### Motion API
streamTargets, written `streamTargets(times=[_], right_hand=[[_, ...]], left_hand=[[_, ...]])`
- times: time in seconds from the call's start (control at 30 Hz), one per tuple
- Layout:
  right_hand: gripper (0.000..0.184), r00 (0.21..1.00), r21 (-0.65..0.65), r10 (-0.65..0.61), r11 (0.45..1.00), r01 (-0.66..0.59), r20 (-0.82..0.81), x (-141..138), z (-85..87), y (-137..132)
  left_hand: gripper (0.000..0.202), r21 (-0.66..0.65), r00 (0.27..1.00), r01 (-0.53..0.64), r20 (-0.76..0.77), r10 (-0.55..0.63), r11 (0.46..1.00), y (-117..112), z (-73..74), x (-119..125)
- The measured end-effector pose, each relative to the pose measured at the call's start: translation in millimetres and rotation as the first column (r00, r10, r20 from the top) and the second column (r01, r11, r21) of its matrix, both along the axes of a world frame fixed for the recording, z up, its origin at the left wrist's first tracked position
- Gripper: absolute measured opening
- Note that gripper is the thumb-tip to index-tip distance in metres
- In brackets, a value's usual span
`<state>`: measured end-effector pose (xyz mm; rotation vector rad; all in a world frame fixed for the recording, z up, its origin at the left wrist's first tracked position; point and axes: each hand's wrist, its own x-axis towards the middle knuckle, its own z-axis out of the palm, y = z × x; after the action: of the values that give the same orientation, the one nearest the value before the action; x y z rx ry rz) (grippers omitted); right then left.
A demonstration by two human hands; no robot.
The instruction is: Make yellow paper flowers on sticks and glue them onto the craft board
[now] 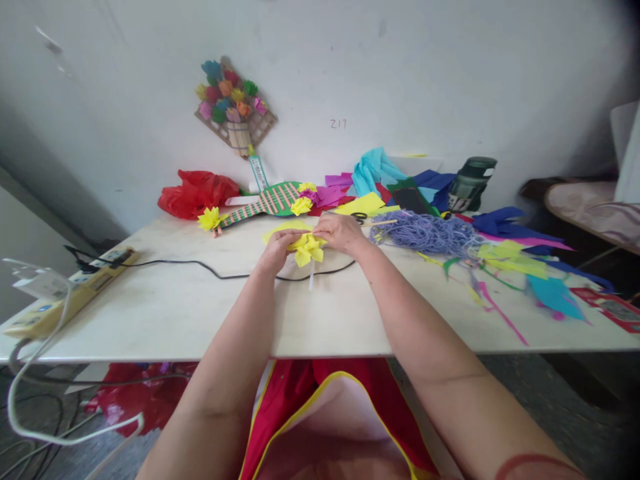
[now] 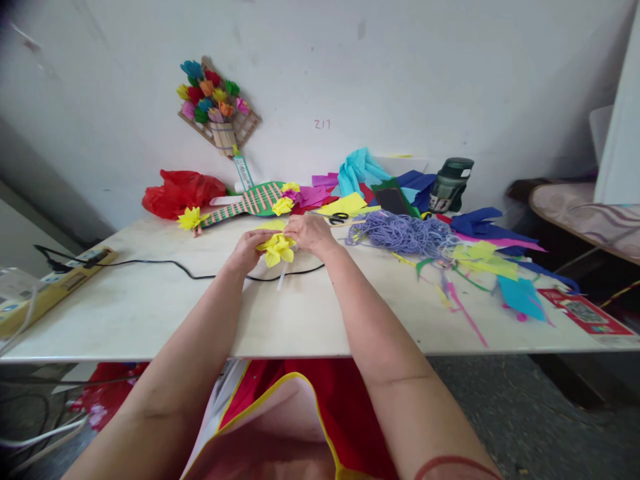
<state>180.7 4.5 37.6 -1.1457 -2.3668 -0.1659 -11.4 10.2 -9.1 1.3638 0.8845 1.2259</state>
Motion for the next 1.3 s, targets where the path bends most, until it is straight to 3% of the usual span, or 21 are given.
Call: streamTargets(times=[0.9, 1.3], right_hand=[[0.025, 1.000, 0.014, -0.019, 1.000, 0.019, 0.014, -3.2, 0.9, -3.7], [0.030, 0.996, 0.046, -0.063, 0.997, 0.060, 0.067, -2.9, 2.2, -6.8]], left_hand=[[0.036, 0.008, 1.000, -0.011, -0.014, 0.011, 1.000, -2.1, 2.4, 1.4], [0.034, 0.000, 0.999, 0.008, 0.046, -0.008, 1.000, -2.5, 2.6, 2.1]])
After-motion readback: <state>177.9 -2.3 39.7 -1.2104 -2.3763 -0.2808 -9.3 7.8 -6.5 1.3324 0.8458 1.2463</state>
